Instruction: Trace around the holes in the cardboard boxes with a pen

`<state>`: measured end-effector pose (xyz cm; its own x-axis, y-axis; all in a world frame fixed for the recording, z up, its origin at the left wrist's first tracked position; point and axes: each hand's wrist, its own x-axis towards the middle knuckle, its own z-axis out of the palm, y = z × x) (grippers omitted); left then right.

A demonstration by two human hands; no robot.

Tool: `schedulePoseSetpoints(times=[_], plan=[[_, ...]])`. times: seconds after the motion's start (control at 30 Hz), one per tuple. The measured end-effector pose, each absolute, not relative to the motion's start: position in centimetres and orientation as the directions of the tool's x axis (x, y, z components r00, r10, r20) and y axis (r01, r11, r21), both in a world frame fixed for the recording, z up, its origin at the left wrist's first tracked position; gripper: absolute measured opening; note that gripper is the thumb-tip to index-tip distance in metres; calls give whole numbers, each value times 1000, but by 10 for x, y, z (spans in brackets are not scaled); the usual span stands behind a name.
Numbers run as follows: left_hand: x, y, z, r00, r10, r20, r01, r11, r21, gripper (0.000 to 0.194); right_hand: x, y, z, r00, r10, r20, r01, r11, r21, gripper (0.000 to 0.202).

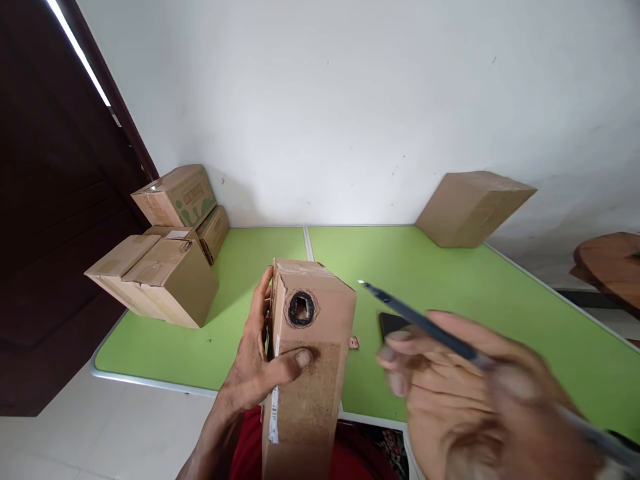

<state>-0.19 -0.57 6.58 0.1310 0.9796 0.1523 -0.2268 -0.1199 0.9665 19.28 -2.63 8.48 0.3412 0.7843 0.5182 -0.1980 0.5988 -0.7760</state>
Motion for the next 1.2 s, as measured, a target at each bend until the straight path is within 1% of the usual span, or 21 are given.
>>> schedulePoseSetpoints(times=[0.07,0.1,0.2,0.27,0.33,0.57,0.67,0.83,1.0,1.2], plan=[[-2,-4,64,150,976,156,-217,-122,969,120,179,-24,82,316,793,520,-226,595,-771,19],[-3,-4,64,159,975,157,-218,-120,969,118,174,-24,79,296,791,535,-204,600,-774,20],[-3,-3,64,159,973,170,-229,-131,965,114,169,-26,72,189,758,624,-62,644,-763,27],[-3,-4,66,140,973,183,-229,-148,962,114,169,-26,69,134,717,684,-22,692,-721,27],[-3,-5,68,123,976,181,-223,-151,963,114,169,-25,68,123,693,711,-7,717,-697,25],[-3,-8,70,122,976,179,-233,-147,961,111,165,-24,71,129,675,726,45,727,-685,23],[-5,-7,69,114,976,188,-209,-162,964,109,163,-24,74,112,674,731,94,725,-683,21],[-9,-5,66,104,975,198,-172,-178,969,111,161,-23,78,91,677,730,144,717,-682,20],[-9,-5,67,108,972,208,-201,-184,962,110,159,-24,81,77,678,731,168,714,-680,23],[-10,-4,64,112,972,206,-211,-180,961,111,161,-24,76,83,670,738,171,720,-673,20]])
